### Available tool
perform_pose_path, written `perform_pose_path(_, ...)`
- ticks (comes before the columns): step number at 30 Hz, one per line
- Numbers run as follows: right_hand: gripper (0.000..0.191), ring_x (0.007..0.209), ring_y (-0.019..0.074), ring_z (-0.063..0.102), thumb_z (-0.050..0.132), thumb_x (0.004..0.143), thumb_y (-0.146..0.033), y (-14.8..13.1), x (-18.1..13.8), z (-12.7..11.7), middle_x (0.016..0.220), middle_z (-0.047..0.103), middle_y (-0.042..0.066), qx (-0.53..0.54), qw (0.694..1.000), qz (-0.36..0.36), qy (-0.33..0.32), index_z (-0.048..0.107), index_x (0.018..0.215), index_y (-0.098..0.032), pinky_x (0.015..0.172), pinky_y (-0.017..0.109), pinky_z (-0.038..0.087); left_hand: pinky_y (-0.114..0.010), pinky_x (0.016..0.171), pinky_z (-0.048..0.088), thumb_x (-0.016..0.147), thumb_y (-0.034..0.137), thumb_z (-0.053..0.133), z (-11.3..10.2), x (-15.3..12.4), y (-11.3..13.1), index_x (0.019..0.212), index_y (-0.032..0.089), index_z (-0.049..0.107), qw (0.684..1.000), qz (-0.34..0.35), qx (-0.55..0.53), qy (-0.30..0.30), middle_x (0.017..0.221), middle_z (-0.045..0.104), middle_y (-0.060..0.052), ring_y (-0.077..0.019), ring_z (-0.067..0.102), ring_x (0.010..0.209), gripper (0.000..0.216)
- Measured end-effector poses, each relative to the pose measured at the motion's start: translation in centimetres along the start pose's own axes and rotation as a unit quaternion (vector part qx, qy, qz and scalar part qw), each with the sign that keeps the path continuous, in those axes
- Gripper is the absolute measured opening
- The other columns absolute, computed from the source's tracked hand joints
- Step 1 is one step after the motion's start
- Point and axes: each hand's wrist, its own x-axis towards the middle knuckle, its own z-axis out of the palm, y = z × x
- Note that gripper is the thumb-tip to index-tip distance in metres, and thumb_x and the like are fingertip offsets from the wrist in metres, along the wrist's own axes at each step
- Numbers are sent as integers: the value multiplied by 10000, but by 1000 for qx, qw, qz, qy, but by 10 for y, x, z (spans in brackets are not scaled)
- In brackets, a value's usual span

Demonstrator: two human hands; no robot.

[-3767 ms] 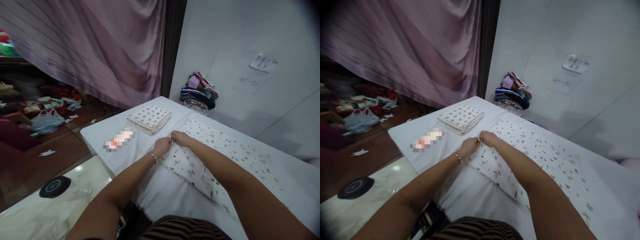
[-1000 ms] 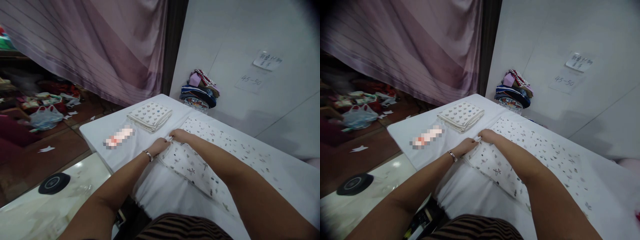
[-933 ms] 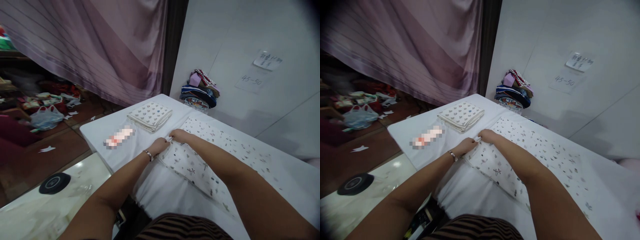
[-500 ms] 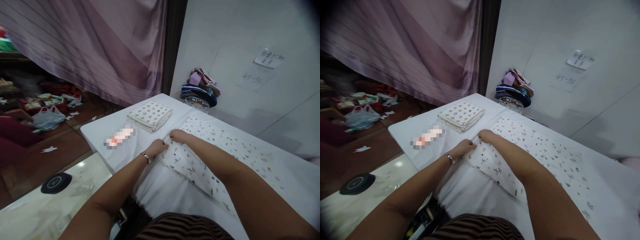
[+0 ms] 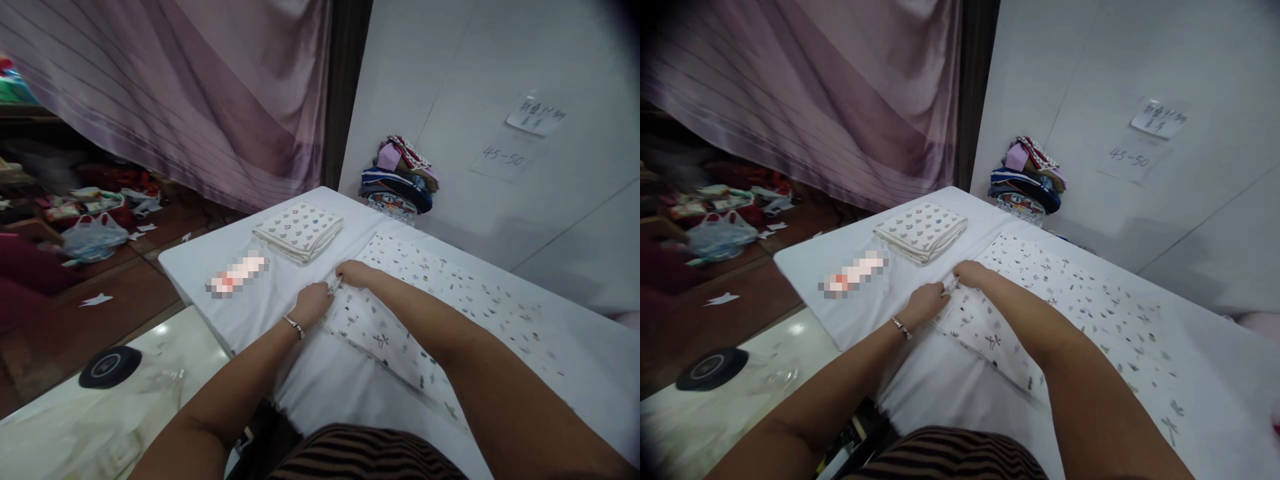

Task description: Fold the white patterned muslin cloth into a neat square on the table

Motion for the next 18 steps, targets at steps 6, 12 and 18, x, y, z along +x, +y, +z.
perform_pose_path(6,412,1098,201,527,484,805,-129,2,-3,15,1234,564,45,42,997,-12,63,568,1192,-242,881,288,419,-288,679,423,799,396,472,-2,0,-7,912,179,620,1000,-10,-15,-1,957,666,-106,-235,615,889,286)
perform_pose_path(12,513,1246,201,403,465,823,-139,-3,-29,48,1423,369,91,119,971,1,206,426,1334,-177,1007,334,359,-289,666,411,792,385,479,3,1,-10,854,185,611,999,-8,-20,27,879,672,-89,-228,616,850,248)
perform_pose_path(18,437,1316,254,308,471,881,-299,-21,-65,78,1431,346,155,142,962,-9,232,468,1293,-156,1051,469,265,-279,641,394,784,381,488,5,2,-12,799,188,587,999,-9,-17,41,841,672,-74,-216,618,821,218)
